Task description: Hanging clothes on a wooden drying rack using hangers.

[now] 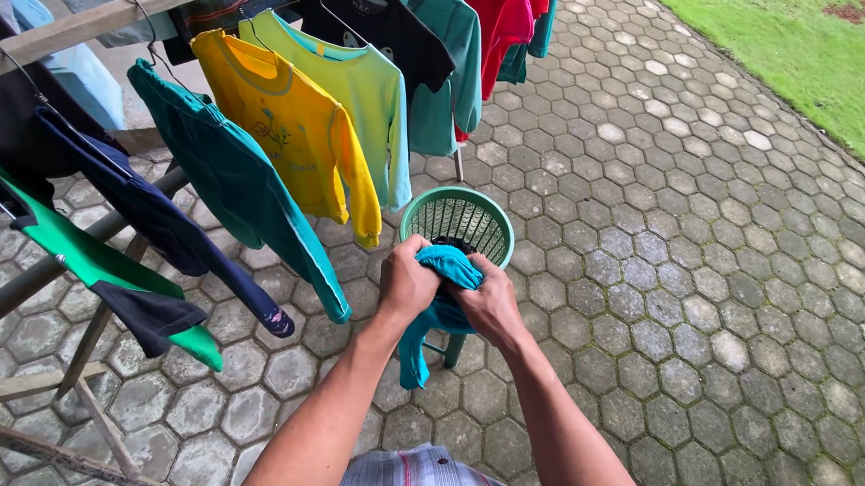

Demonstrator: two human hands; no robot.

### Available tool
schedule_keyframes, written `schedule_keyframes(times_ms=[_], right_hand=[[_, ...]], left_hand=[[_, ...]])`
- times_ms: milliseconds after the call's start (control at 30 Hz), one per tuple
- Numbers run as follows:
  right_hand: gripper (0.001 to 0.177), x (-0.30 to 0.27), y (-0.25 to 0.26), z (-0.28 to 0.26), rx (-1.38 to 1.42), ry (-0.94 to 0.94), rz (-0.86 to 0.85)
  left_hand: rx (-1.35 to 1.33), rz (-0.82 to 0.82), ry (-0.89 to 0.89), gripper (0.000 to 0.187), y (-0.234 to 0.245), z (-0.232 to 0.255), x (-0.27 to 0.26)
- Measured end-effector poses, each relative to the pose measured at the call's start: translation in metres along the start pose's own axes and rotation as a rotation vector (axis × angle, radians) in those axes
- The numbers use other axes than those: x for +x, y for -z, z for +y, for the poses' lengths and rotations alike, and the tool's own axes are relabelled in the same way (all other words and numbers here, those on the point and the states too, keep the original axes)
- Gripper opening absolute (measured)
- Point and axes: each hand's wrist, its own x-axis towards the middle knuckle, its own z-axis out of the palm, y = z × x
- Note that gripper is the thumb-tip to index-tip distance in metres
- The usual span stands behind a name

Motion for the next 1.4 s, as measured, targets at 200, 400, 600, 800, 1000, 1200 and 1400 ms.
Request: schedule_keyframes(times_ms=[200, 400, 600, 800, 1000, 1200, 1400], right_hand=[[0.027, 0.012, -0.003, 0.027, 0.288, -0.036, 0.135], [0.015, 0.008, -0.018, 0.023, 0.570, -0.010, 0.061], [0.021, -0.006, -0.025, -0.001, 0.022, 0.053, 0.044], [0.026, -0.011, -0.036, -0.011, -0.188, 0.066, 0.164], [0.022, 0.001, -0.058, 0.022, -0.199, 0.006, 0.211], [0.023, 0.005, -0.074, 0.024, 0.478, -0.119, 0.172], [0.012, -0.015, -0.095, -0.002, 0.430, -0.038, 0.124]], left_hand=[[0.274, -0.071, -0.037, 0.019, 0.011, -0.002, -0.020], [0.343, -0.003, 0.003, 0.016, 0.017, -0.016, -0.019], [-0.472, 0.070, 0.251, 0.030, 0.003, -0.035, -0.005], [-0.279, 0.020, 0.173, 0.002, 0.008, -0.034, -0.004], [0.031, -0.120, 0.079, 0.017, 0.037, -0.028, -0.006], [0.300, -0.222, 0.025, 0.019, 0.068, -0.034, -0.014], [0.227, -0.112, -0.141, 0.005, 0.066, -0.089, 0.004]])
